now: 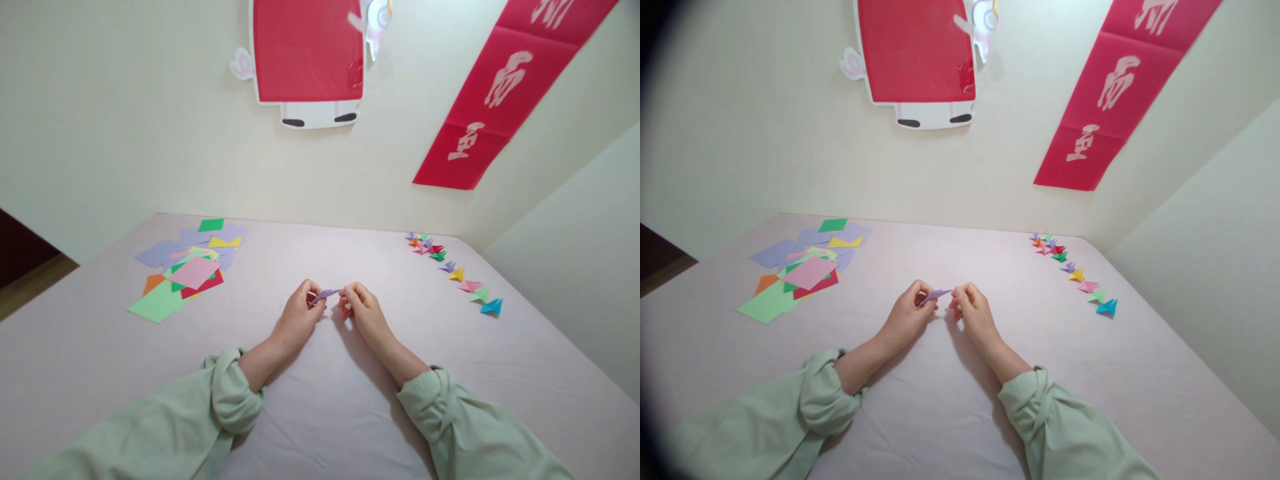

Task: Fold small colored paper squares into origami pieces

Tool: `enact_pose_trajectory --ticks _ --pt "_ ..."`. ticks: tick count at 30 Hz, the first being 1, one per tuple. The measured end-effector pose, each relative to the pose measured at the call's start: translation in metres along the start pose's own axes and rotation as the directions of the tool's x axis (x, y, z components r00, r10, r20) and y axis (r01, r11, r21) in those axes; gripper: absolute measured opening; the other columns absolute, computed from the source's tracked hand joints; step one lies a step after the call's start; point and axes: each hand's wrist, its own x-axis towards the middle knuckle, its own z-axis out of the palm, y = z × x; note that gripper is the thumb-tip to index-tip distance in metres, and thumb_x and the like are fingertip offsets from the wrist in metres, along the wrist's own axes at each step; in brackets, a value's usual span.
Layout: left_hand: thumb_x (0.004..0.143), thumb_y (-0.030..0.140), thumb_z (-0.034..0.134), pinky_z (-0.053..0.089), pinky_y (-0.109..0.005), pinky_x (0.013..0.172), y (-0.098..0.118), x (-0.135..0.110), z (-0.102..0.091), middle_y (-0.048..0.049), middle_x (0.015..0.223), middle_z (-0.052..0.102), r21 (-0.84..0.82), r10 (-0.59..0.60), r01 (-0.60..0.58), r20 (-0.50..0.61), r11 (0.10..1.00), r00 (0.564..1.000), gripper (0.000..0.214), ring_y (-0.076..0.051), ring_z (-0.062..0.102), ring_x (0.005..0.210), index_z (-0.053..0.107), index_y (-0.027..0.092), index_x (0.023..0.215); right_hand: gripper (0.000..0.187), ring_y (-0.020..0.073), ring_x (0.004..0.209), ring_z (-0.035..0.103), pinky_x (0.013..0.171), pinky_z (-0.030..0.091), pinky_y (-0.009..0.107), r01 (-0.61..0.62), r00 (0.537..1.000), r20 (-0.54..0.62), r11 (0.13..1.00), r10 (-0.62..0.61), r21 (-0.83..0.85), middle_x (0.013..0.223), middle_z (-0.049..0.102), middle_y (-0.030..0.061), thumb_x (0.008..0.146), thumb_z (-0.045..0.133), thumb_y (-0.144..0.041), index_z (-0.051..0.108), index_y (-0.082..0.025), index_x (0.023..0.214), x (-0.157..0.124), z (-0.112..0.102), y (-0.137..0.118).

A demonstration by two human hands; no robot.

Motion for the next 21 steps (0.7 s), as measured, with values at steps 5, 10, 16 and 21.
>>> enact_pose_trajectory --ticks 5,10,16,21 --pt "0.077 0.008 0.051 0.042 -0.026 0.071 0.002 -0.003 -0.005 0.0010 0.084 0.052 0.294 0.265 -0.249 -0.015 0.923 0.964 0.014 -0.014 0.051 0.077 0.046 0.021 0.080 0.043 0.0143 0.064 0.058 0.064 0.049 0.028 -0.062 0.979 0.200 0.995 0.044 0.082 0.072 0.062 0.0015 0.082 0.056 -0.062 0.061 -0.019 0.080 -0.007 0.009 -0.005" --pt "0.078 0.007 0.046 0.042 -0.028 0.073 0.000 -0.005 -0.005 0.0000 0.088 0.050 0.403 0.273 -0.271 0.053 0.874 0.961 0.017 -0.016 0.050 0.080 0.045 0.022 0.086 0.029 0.0133 0.066 0.057 0.063 0.046 0.026 -0.068 0.983 0.173 0.996 0.057 0.055 0.073 0.063 0.0002 0.078 0.066 -0.045 0.064 -0.018 0.088 -0.006 0.010 -0.006" --pt "0.082 0.019 0.054 0.043 -0.030 0.073 0.004 -0.008 -0.001 -0.0016 0.092 0.054 0.351 0.185 -0.224 0.142 0.909 0.972 0.015 -0.017 0.054 0.081 0.048 0.022 0.095 0.023 0.0123 0.057 0.053 0.056 0.043 0.025 -0.041 0.998 0.056 0.999 0.041 0.010 0.061 0.057 -0.0034 0.075 0.065 -0.038 0.062 -0.018 0.085 -0.001 0.005 -0.001" --pt "0.088 0.023 0.046 0.044 -0.026 0.070 0.008 -0.006 -0.001 -0.0010 0.088 0.060 0.133 0.094 -0.108 0.104 0.985 0.990 0.009 -0.014 0.056 0.076 0.054 0.020 0.091 0.021 0.0126 0.057 0.052 0.056 0.042 0.025 0.018 1.000 0.012 0.999 -0.018 -0.031 0.061 0.055 -0.0038 0.075 0.064 -0.038 0.060 -0.019 0.084 0.002 0.000 -0.002"
